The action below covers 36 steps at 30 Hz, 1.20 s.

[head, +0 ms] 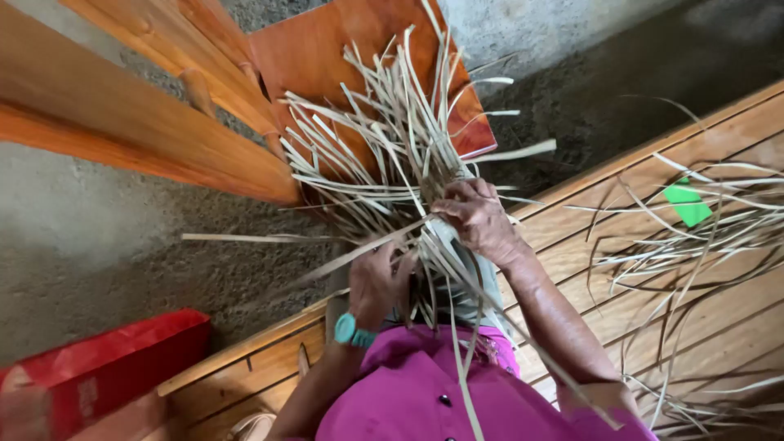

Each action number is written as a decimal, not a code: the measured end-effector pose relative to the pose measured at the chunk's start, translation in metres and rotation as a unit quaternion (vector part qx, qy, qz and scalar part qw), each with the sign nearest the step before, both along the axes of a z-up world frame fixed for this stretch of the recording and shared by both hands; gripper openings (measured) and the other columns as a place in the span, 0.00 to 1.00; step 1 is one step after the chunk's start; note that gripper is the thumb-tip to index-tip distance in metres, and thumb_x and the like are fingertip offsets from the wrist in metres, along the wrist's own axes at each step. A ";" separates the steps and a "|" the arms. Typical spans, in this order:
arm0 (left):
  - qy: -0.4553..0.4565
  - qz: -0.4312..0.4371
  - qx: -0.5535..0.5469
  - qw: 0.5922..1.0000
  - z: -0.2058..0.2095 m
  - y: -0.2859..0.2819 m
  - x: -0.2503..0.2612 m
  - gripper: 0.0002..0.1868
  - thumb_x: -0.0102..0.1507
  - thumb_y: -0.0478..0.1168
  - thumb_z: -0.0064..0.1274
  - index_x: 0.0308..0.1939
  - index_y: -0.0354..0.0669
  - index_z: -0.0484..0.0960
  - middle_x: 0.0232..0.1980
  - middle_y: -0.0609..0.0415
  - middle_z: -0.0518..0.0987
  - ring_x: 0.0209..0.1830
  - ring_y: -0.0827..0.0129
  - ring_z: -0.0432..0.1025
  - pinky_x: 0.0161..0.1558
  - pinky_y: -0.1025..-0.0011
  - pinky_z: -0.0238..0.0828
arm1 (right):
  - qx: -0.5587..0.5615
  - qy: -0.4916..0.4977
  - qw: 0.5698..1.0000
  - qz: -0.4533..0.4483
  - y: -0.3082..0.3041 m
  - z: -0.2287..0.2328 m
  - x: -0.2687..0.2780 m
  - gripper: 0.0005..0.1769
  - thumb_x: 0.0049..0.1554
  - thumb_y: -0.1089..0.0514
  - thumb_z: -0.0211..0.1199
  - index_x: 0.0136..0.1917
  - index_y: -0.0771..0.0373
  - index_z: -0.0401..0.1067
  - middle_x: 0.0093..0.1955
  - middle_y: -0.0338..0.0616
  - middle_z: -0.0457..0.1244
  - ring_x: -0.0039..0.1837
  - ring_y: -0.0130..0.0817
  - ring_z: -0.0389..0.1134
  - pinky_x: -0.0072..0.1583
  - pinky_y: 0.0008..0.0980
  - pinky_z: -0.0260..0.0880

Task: Weaving dried plant strips to create a basket or similar container

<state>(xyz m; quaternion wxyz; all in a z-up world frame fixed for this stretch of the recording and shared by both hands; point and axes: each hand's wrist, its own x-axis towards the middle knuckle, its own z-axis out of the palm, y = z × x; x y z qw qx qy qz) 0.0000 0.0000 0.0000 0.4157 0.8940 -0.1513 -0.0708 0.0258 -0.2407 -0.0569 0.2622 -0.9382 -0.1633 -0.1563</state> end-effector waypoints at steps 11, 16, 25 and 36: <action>-0.090 0.039 -0.028 0.995 -0.051 -0.028 0.033 0.16 0.68 0.55 0.53 0.44 0.48 0.83 0.35 0.47 0.82 0.41 0.49 0.79 0.44 0.54 0.75 | 0.030 0.005 0.999 0.021 0.012 0.027 -0.017 0.09 0.63 0.49 0.62 0.55 0.40 0.81 0.52 0.36 0.66 0.57 0.41 0.64 0.60 0.36 0.59; 0.128 0.007 -0.134 0.983 -0.080 -0.033 0.036 0.16 0.64 0.53 0.59 0.41 0.46 0.87 0.39 0.47 0.85 0.44 0.52 0.80 0.46 0.59 0.76 | 0.036 0.009 0.998 0.055 -0.007 0.023 -0.034 0.13 0.63 0.55 0.59 0.59 0.54 0.78 0.57 0.49 0.68 0.61 0.53 0.66 0.63 0.44 0.63; -0.006 -0.106 -0.117 0.987 -0.073 -0.020 0.037 0.10 0.69 0.43 0.50 0.42 0.42 0.83 0.34 0.42 0.81 0.39 0.42 0.78 0.41 0.53 0.76 | -0.094 -0.079 0.990 0.069 0.000 0.013 -0.036 0.20 0.61 0.43 0.58 0.64 0.46 0.74 0.70 0.51 0.59 0.71 0.57 0.56 0.72 0.56 0.52; -0.112 -0.127 -0.077 0.983 -0.074 -0.017 0.037 0.09 0.71 0.43 0.47 0.47 0.51 0.83 0.39 0.43 0.81 0.44 0.43 0.78 0.46 0.52 0.76 | 0.263 0.246 0.932 0.044 0.014 0.058 0.000 0.11 0.59 0.58 0.64 0.54 0.62 0.79 0.47 0.55 0.71 0.49 0.48 0.74 0.54 0.45 0.73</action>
